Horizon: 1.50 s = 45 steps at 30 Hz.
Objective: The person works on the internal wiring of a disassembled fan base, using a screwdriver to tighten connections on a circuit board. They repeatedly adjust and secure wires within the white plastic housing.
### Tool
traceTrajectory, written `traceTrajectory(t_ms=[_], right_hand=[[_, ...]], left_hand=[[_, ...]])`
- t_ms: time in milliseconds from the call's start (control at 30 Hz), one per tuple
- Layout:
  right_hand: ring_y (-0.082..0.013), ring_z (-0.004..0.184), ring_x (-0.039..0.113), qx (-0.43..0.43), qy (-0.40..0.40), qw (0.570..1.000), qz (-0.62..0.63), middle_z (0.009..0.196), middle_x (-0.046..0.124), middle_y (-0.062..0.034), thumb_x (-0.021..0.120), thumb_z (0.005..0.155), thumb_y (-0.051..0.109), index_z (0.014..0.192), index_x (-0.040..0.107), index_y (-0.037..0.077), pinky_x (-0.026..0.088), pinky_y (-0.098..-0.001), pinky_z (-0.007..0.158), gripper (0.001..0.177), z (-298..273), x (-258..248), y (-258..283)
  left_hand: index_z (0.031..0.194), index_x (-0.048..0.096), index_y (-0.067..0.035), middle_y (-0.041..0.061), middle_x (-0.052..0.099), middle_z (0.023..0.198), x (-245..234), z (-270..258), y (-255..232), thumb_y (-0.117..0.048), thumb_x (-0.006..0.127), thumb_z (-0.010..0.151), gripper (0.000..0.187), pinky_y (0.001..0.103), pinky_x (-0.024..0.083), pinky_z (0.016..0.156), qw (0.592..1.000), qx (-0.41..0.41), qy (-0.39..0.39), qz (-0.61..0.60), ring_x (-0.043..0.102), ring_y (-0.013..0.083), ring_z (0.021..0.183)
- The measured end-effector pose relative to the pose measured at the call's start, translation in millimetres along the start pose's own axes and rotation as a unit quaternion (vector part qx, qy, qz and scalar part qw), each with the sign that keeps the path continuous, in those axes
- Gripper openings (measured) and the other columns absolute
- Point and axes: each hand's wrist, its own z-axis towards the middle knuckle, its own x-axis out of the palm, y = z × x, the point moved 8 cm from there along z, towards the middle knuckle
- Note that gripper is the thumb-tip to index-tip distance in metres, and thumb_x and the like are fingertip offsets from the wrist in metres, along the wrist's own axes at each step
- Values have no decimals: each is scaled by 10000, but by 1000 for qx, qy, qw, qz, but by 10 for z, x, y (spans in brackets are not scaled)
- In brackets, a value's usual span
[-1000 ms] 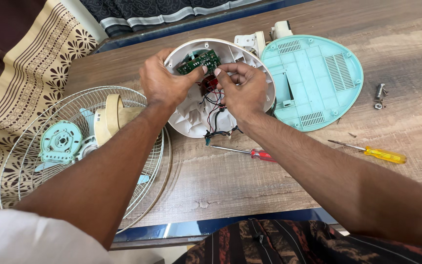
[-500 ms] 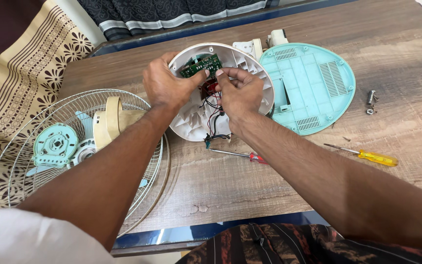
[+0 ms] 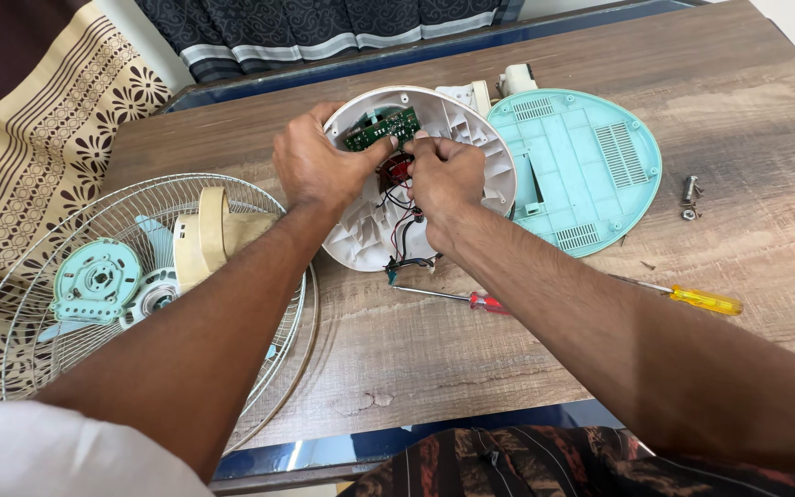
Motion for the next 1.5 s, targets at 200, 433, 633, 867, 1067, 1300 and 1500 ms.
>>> traceTrajectory(t_ms=[200,433,633,867,1067,1300,1500], right_hand=[[-94,499,537,-11,8,1000,-25,682,619,-5,597,993,228,974,769,23,452,-262,456,268,16,-63,-17],[-93,571,672,-106,-99,977,-156,728,749,-25,782,826,214,944,785,64,538,-276,530,191,-196,-294,210],[-86,580,693,-167,-128,941,-265,677,749,28,790,833,220,926,810,137,540,-289,583,126,-290,-308,424],[-99,589,704,-147,-131,938,-284,706,760,15,765,854,224,923,807,144,547,-298,600,114,-284,-312,458],[-123,639,725,-119,-119,947,-273,759,777,-24,722,887,228,969,793,115,559,-316,632,156,-278,-276,408],[-127,656,707,-59,-142,974,-167,799,782,-84,720,878,204,909,787,18,569,-335,641,200,-63,-258,193],[-206,604,503,72,-87,993,-20,736,634,-98,709,922,198,951,786,25,374,-431,569,192,198,-199,-124]], left_hand=[[1117,757,-98,106,794,968,30,-8,-66,-311,952,640,557,366,630,794,1000,9,3,1,784,201,835],[1159,735,-94,107,791,976,51,-11,-96,-301,951,633,605,368,631,808,1000,8,3,-3,786,204,837],[1129,760,-108,116,792,954,64,-4,-127,-298,969,623,579,392,615,797,999,25,-14,23,769,221,826],[1171,729,-123,81,791,934,156,35,-67,-284,935,665,570,359,647,726,1000,0,15,16,777,173,770],[1178,728,-123,90,789,942,148,35,-71,-299,939,663,584,364,645,751,1000,1,16,19,779,178,787],[1155,743,-132,86,791,959,120,19,-132,-316,943,657,567,381,626,812,1000,21,5,20,779,192,823],[1140,756,-141,92,794,957,108,6,-146,-313,946,648,554,382,612,850,999,32,-1,19,778,203,845]])
